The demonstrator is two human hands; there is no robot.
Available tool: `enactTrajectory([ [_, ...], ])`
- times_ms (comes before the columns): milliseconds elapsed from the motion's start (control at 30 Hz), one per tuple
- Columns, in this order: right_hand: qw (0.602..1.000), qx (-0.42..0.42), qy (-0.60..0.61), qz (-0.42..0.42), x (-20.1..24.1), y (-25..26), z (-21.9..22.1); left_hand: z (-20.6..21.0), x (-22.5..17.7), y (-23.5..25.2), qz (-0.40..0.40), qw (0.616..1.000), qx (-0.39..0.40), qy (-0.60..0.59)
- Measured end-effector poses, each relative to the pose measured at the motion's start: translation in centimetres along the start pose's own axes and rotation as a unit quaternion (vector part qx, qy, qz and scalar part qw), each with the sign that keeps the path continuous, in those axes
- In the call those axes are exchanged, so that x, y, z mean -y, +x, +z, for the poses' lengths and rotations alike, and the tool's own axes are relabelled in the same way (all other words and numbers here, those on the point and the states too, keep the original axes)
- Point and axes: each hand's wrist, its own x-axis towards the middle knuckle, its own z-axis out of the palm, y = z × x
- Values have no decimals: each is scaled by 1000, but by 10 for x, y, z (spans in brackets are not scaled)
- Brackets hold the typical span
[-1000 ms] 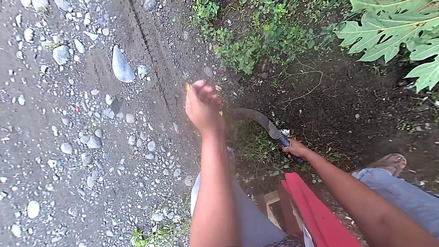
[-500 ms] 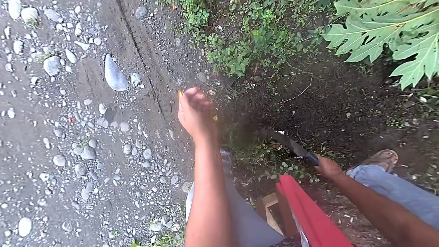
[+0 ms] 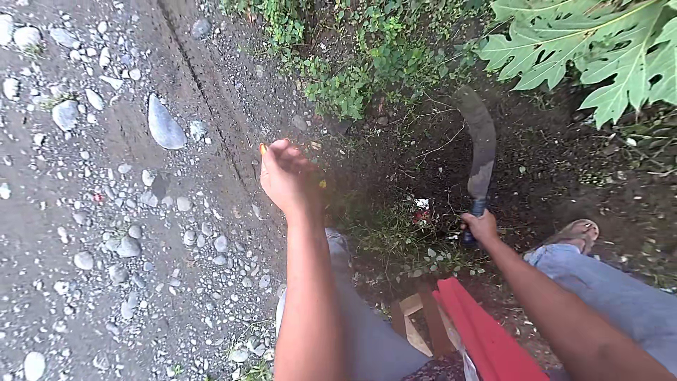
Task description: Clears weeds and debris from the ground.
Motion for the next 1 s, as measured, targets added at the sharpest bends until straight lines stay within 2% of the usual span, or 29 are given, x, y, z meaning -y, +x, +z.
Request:
enactTrajectory([
  [33,999,18,-37,13,-14,-1,10,0,1,0,0,1000,0,1],
  [67,989,50,-139,19,-30,-3,11,0,2,0,-1,1000,0,2],
  [133,913,128,-386,14,-58,-2,-5,1,2,-1,-2,1000,0,6],
  [200,860,138,-491,-7,-62,-2,-25,0,1,1,-5,1000,-2,5],
  [267,831,120,-542,-36,-47,-5,-47,-2,2,-1,-12,1000,-3,2],
  [333,822,98,-557,-66,-18,1,-65,-2,1,-1,-13,1000,6,-3],
  [367,831,87,-544,-78,-5,5,-70,-1,0,-1,-11,1000,8,-3],
  [433,876,57,-468,-100,19,7,-65,-2,0,-1,-10,1000,8,-1],
  [533,962,14,-247,-112,50,3,-20,-2,-2,0,-10,1000,6,-6],
  [600,991,20,-88,-101,49,0,21,-2,-2,0,-10,1000,5,-10],
  [633,994,28,-51,-92,40,-1,37,-2,-2,1,-11,1000,5,-12],
  [667,993,36,-72,-86,26,1,45,-1,-2,1,-11,1000,6,-13],
  [700,984,50,-154,-77,10,4,45,-1,-1,1,-12,1000,5,-14],
  [733,954,80,-281,-61,-3,6,35,-2,-1,1,-12,1000,6,-15],
  [800,860,138,-490,-40,-18,10,9,-4,-1,2,-12,1000,6,-19],
  [833,833,140,-534,-46,-15,9,-1,-4,-2,3,-11,1000,8,-20],
  [900,810,125,-568,-74,5,5,-17,-7,-2,3,-8,1000,5,-24],
  [1000,818,89,-557,-112,42,4,-25,-7,-4,1,-10,1000,4,-27],
])
